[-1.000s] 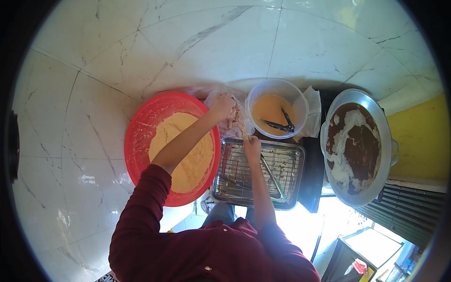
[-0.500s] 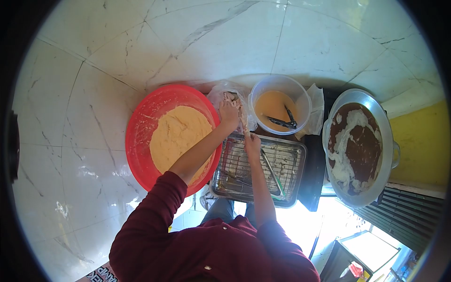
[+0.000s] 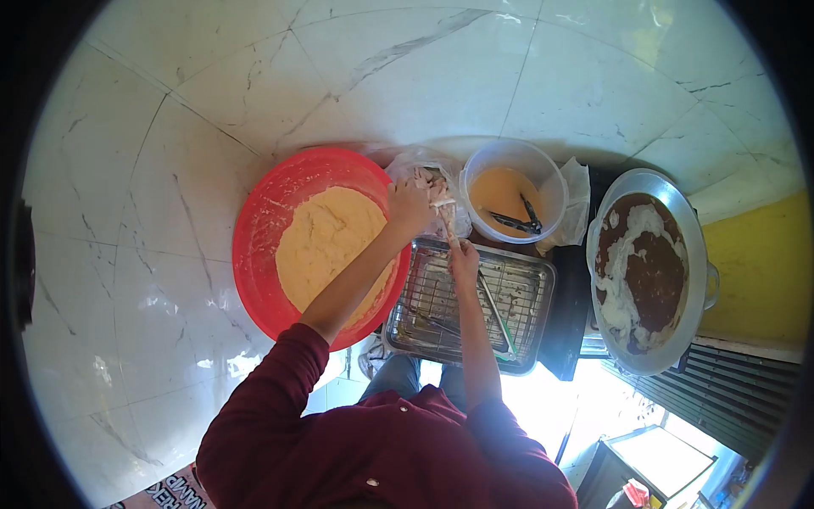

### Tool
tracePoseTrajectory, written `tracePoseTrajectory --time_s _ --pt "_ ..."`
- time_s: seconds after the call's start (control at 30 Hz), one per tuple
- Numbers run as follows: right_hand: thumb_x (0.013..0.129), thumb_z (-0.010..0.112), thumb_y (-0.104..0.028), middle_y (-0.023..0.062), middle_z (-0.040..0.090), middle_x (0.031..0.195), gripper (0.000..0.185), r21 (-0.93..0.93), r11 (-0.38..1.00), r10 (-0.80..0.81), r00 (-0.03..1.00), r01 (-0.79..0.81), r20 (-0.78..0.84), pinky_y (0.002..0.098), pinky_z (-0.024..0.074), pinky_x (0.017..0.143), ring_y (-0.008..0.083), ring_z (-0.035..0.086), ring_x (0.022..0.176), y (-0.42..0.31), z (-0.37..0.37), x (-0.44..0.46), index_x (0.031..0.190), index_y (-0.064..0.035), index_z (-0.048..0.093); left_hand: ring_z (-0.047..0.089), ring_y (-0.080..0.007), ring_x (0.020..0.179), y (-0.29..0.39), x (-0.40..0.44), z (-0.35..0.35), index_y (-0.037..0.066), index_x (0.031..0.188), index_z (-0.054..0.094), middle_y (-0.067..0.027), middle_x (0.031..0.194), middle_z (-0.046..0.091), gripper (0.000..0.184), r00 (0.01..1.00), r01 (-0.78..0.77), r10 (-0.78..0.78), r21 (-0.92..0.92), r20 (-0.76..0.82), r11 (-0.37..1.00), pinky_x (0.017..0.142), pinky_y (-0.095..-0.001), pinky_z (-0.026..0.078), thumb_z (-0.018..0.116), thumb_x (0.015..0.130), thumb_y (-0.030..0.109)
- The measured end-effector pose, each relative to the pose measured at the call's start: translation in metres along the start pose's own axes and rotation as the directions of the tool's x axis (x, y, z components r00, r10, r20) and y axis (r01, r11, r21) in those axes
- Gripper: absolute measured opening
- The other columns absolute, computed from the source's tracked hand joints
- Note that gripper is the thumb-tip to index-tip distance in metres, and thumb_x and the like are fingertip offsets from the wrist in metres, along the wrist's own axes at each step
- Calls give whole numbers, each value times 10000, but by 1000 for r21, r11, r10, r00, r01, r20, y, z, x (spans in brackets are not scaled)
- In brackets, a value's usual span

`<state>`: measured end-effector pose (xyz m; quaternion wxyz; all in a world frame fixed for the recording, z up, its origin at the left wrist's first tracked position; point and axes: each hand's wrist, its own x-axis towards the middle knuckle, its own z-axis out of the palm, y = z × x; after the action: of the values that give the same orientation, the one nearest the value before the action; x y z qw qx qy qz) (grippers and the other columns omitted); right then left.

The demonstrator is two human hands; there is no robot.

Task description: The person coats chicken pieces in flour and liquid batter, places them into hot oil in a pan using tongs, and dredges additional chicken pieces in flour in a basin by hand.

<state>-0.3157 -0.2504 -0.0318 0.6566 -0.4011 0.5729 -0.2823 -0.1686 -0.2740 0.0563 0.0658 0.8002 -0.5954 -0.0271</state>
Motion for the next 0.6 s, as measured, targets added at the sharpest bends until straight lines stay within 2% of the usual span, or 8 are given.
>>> tracePoseTrajectory --time_s 0.03,0.17,0.23,0.27,0.33,0.47,0.53,0.6 --pt "828 566 -334 -55 448 581 245 26 1000 -9 1000 9 2 185 239 348 30 387 407 -2 0 -2 866 -93 593 434 -239 1040 -3 -4 -10 110 935 651 -95 1085 544 351 993 39 -36 -30 116 999 818 -375 321 612 666 332" --pt "830 579 -269 -57 444 576 188 24 985 -173 985 172 9 185 248 364 23 383 427 -9 2 -14 859 -83 595 472 -247 1003 -39 -28 -15 121 865 680 -96 1009 572 328 994 103 -92 -202 65 974 787 -416 356 628 670 380" --pt "839 573 -244 -58 446 585 189 -21 972 -232 973 232 16 186 257 390 21 368 454 -18 5 -28 862 -58 599 524 -241 986 -59 -51 -26 85 854 683 -135 969 595 429 959 279 -188 -606 210 745 818 -371 369 623 686 475" --pt "848 567 -220 -59 448 594 191 -61 956 -287 958 287 18 187 266 416 18 354 482 -22 7 -38 864 -33 603 524 -241 986 -67 -67 -26 85 854 683 -135 969 595 429 957 288 -200 -606 210 742 818 -371 369 623 686 475" --pt "847 567 -193 -64 463 618 182 -115 938 -322 944 328 65 190 278 455 19 357 528 -32 17 -59 902 -26 612 562 -219 927 -84 -102 -21 83 854 686 -103 896 622 451 942 335 -109 -911 318 240 792 -332 388 632 690 500" --pt "827 582 -209 -34 500 657 239 -122 906 -375 903 405 210 208 318 516 41 401 596 -34 50 -99 969 -19 617 563 -212 904 -137 -167 19 70 862 682 -75 851 625 422 907 386 -279 -885 314 259 782 -313 391 651 694 456" --pt "797 599 -234 38 537 659 261 -387 755 -437 847 529 304 242 355 526 100 453 574 -32 71 -104 937 -15 625 569 -257 815 -158 -195 -4 130 798 703 -91 878 622 360 859 501 -421 -647 291 574 752 -392 386 651 670 462" --pt "772 603 -275 123 560 668 303 -442 608 -529 751 660 395 302 406 564 207 536 591 -28 95 -104 922 -13 628 549 -258 848 -183 -218 -8 130 775 702 -86 868 614 342 839 531 -503 -519 209 671 766 -395 371 651 671 452"
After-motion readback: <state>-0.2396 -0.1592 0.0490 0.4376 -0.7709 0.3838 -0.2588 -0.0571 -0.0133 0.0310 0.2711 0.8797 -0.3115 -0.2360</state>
